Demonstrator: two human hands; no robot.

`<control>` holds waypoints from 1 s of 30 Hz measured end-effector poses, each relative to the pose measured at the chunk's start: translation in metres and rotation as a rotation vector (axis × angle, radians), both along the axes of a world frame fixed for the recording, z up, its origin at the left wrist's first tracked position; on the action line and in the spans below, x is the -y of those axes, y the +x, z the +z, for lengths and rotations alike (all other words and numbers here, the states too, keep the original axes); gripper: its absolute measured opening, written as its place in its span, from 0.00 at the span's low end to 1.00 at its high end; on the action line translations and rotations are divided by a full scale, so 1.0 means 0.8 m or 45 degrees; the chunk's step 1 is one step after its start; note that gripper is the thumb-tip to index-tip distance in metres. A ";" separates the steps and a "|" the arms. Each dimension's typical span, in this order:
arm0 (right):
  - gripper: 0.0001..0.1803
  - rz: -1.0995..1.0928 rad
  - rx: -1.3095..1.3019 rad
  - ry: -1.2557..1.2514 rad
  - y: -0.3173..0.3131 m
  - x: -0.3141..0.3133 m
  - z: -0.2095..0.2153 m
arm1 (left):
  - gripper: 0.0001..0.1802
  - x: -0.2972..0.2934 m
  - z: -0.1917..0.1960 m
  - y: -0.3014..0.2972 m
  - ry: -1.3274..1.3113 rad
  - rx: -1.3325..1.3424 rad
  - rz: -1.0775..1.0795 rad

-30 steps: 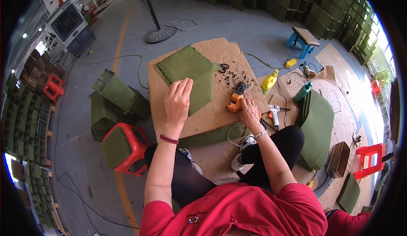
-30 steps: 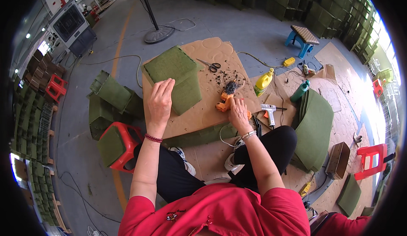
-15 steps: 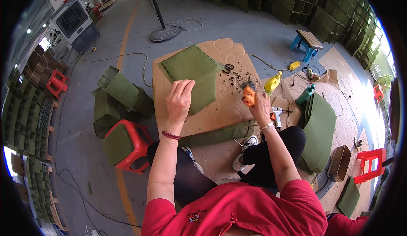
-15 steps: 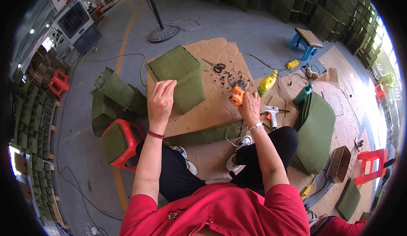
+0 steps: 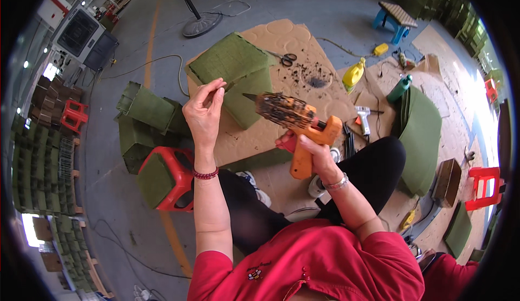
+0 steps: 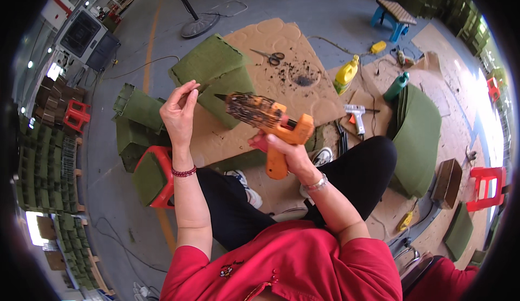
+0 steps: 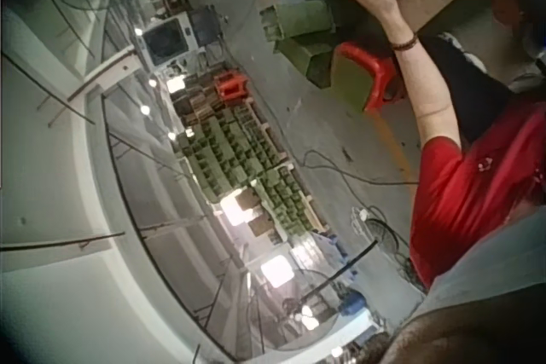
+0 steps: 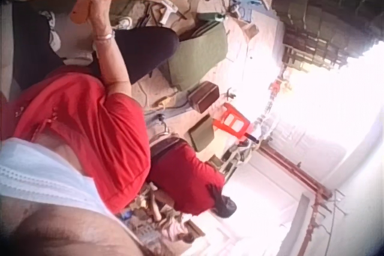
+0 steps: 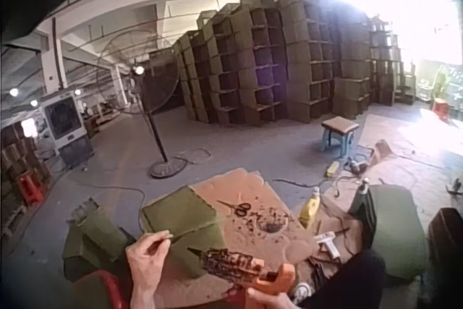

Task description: Using a hot glue gun to attach a fabric panel to a foam box structure.

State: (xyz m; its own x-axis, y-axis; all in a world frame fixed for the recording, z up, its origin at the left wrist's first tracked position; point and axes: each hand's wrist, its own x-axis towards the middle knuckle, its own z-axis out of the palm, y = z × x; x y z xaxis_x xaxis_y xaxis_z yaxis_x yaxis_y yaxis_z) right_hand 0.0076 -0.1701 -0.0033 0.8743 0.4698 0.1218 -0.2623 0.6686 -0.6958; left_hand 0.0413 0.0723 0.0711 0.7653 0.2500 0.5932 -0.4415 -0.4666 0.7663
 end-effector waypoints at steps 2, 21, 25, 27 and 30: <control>0.18 0.010 0.005 0.012 0.004 -0.018 -0.001 | 0.12 -0.003 -0.001 0.000 -0.102 0.000 -0.048; 0.14 0.032 0.092 -0.112 -0.009 -0.060 0.005 | 0.13 -0.011 0.001 -0.009 -0.139 -0.012 0.022; 0.14 0.015 0.064 -0.148 -0.011 -0.063 0.001 | 0.13 -0.011 -0.002 -0.007 -0.176 -0.005 0.010; 0.14 0.020 0.062 -0.155 -0.012 -0.063 0.001 | 0.12 -0.010 -0.002 -0.007 -0.181 0.006 0.002; 0.13 -0.009 0.072 -0.166 -0.014 -0.062 0.004 | 0.14 -0.010 -0.001 -0.008 -0.227 -0.027 -0.006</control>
State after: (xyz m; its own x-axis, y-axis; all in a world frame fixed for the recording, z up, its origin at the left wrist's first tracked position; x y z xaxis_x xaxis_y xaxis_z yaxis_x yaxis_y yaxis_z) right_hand -0.0035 -0.1204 -0.0001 0.8713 0.4784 0.1092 -0.2156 0.5733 -0.7904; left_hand 0.0348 0.0800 0.0700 0.7785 0.3461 0.5236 -0.4264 -0.3206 0.8458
